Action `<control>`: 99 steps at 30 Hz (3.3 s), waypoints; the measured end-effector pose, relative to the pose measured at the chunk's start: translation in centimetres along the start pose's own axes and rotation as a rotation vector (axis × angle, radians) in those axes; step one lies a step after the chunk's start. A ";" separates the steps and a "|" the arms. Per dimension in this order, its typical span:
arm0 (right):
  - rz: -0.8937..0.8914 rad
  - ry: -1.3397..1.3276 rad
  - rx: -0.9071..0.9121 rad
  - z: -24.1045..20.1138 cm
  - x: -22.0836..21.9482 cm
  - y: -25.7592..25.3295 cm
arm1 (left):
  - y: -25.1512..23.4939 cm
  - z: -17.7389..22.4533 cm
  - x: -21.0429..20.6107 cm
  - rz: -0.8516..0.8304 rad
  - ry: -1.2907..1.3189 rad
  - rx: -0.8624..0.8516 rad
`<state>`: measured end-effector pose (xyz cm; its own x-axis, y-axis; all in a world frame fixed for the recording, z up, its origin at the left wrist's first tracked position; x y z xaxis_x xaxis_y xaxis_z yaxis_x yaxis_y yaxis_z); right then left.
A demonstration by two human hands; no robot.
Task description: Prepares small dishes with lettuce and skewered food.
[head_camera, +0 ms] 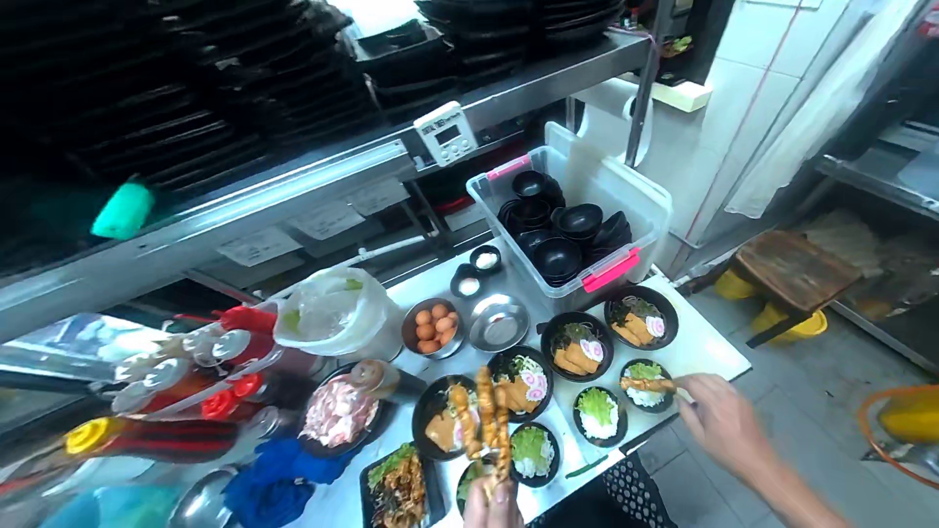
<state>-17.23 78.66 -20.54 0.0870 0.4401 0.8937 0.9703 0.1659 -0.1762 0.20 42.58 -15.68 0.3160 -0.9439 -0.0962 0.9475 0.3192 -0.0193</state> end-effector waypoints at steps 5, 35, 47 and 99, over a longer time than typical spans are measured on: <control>-0.568 -1.186 -0.417 -17.9 -1.6 6.4 | -0.8 -0.7 -2.8 -0.189 0.006 0.026; -0.316 0.385 0.207 -5.7 -7.5 1.4 | 1.1 -3.3 4.9 0.149 -0.226 0.012; -0.145 0.279 0.171 -6.9 -4.9 2.7 | 1.5 -3.6 3.7 -0.056 -0.182 0.125; -0.752 -1.031 -0.521 -26.0 -12.5 10.3 | 3.3 -6.6 5.4 -0.493 -0.695 0.134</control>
<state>-2.48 51.97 -22.77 -0.4746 0.8791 -0.0436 0.7003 0.4072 0.5863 4.71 39.14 -22.78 -0.2160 -0.8238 0.5241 0.9684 -0.1120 0.2231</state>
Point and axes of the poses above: each hand's wrist, its own y-axis away from the middle knuckle, its own x-axis out of the back of the hand, z = x × y, the point moved 5 cm from there along -y, towards the middle knuckle, and after that the axes turned 9 degrees about -x, right-handed, at the moved point
